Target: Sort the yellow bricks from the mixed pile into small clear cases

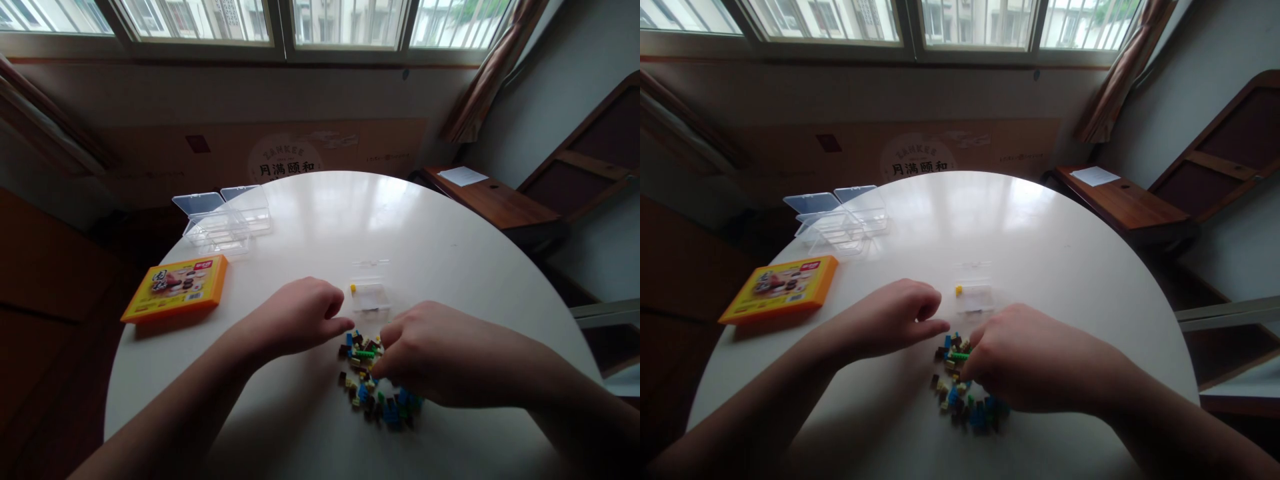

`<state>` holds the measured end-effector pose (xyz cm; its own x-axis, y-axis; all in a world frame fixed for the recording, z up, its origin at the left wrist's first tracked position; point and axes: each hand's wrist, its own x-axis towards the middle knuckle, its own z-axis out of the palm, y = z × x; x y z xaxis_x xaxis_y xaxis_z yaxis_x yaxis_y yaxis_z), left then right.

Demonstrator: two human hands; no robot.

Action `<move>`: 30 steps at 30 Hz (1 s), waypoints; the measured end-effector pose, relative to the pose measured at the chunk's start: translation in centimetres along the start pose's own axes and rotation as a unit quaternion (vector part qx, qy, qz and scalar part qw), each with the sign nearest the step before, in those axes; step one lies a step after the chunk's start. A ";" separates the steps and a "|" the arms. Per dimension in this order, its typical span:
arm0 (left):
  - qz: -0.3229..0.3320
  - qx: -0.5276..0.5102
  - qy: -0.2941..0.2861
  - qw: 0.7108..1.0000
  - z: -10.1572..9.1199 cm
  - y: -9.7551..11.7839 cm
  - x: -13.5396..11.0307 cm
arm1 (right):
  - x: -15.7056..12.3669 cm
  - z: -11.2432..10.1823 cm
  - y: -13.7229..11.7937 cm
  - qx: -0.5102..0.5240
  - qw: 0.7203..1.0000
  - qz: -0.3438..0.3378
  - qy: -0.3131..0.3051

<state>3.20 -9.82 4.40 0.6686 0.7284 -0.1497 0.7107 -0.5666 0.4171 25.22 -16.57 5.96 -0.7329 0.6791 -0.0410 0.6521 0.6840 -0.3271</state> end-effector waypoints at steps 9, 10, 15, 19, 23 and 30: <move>0.082 0.065 -0.066 0.992 0.7 2.2 -0.9 | -0.3 -0.3 0.0 0.052 0.995 -0.037 -0.080; 0.093 0.071 -0.063 0.991 0.9 2.2 -0.9 | -0.5 -0.4 0.0 0.051 0.995 -0.036 -0.080; 0.115 0.086 -0.064 0.988 1.5 2.5 -0.9 | -0.8 -1.0 0.2 0.042 0.997 -0.031 -0.062; 0.109 0.080 -0.073 0.988 1.5 2.9 -0.8 | -0.8 -1.3 0.2 0.039 0.997 -0.033 -0.049; 0.097 0.069 -0.073 0.990 1.4 3.0 -0.8 | -1.1 -1.3 0.4 0.057 0.997 -0.032 -0.041; 0.076 0.091 -0.114 0.986 -0.1 1.9 -1.5 | -0.9 -1.6 1.3 0.069 0.997 -0.016 -0.013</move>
<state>3.51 -11.92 5.47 0.7873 0.5366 -0.3036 0.6125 -0.7369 0.2860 27.04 -15.91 7.12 -0.7585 0.6495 -0.0532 0.5974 0.6603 -0.4551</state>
